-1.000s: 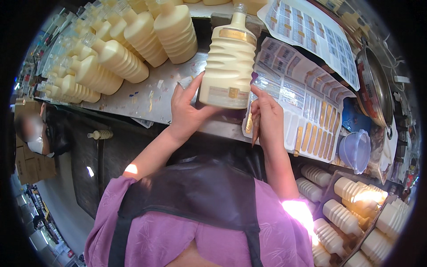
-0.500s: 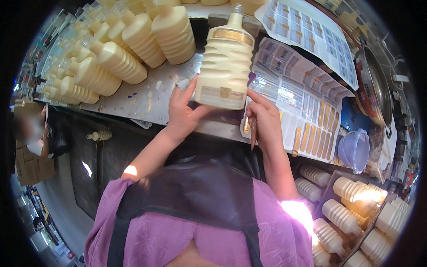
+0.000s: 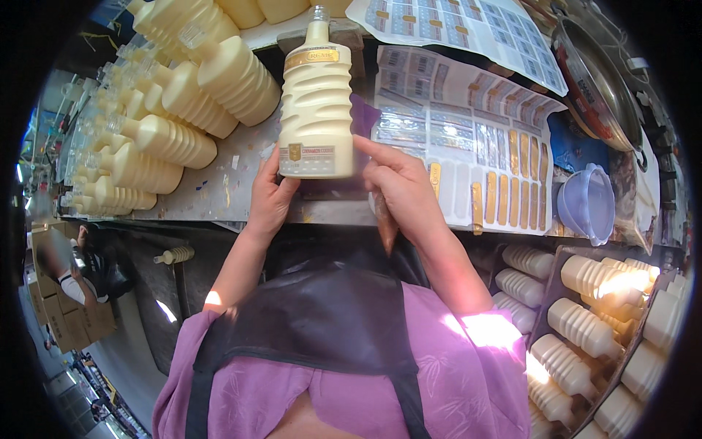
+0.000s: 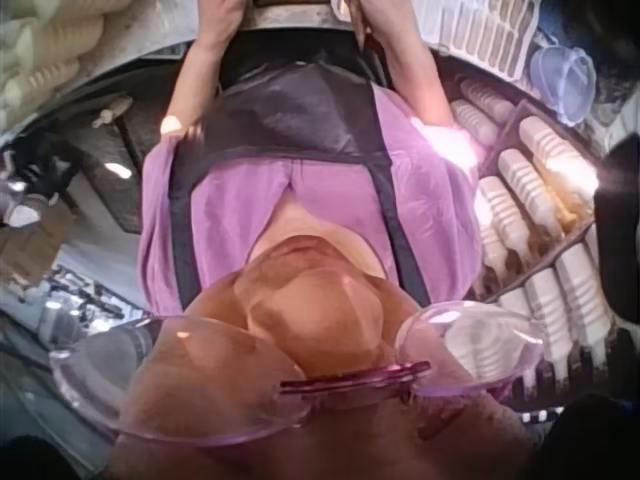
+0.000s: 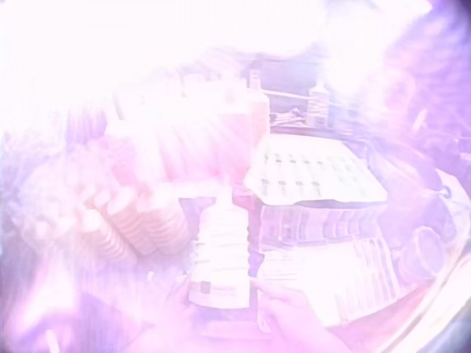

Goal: The person applies adhesive labels to cream-colored plastic bottles on a metal workbench. They peel each label from a sheet, wrap it around the bottle, smooth it, and place the labeled bottle aside. The process repeats for multiple bottles.

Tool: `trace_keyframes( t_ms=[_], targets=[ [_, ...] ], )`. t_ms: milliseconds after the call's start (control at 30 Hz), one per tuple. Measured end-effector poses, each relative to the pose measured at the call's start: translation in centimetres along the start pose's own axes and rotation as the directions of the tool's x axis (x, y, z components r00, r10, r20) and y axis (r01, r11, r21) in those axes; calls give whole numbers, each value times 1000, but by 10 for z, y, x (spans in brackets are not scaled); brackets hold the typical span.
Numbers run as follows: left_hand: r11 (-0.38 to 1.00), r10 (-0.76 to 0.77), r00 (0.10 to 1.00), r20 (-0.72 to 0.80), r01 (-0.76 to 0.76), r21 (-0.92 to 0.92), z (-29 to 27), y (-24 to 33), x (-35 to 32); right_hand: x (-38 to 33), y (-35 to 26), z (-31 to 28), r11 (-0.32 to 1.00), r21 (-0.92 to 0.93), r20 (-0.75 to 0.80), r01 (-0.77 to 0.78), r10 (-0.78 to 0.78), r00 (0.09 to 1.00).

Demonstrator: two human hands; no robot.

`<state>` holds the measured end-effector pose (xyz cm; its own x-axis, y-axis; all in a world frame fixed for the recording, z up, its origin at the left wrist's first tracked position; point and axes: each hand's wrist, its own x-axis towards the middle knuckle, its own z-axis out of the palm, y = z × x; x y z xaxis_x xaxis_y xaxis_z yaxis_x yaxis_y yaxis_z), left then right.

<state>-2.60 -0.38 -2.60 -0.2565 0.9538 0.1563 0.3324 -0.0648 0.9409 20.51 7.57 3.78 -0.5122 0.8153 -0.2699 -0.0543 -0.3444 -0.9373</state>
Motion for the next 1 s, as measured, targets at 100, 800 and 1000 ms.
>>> trace_keyframes(
  t_ms=[100, 800, 1000],
  targets=[
    [1000, 9, 1000, -1, -9, -17, 1, 1, 0, 1, 2, 3, 1000, 1, -22, 15, -15, 1000],
    [968, -79, 986, -145, 41, -247, 26, 9, 10, 23, 27, 3, 984, -173, -126, 37, -59, 990],
    [938, -94, 983, -156, 34, -344, 31, 7, 10, 22, 26, 5, 988, -156, -135, 11, -33, 990]
  ],
)
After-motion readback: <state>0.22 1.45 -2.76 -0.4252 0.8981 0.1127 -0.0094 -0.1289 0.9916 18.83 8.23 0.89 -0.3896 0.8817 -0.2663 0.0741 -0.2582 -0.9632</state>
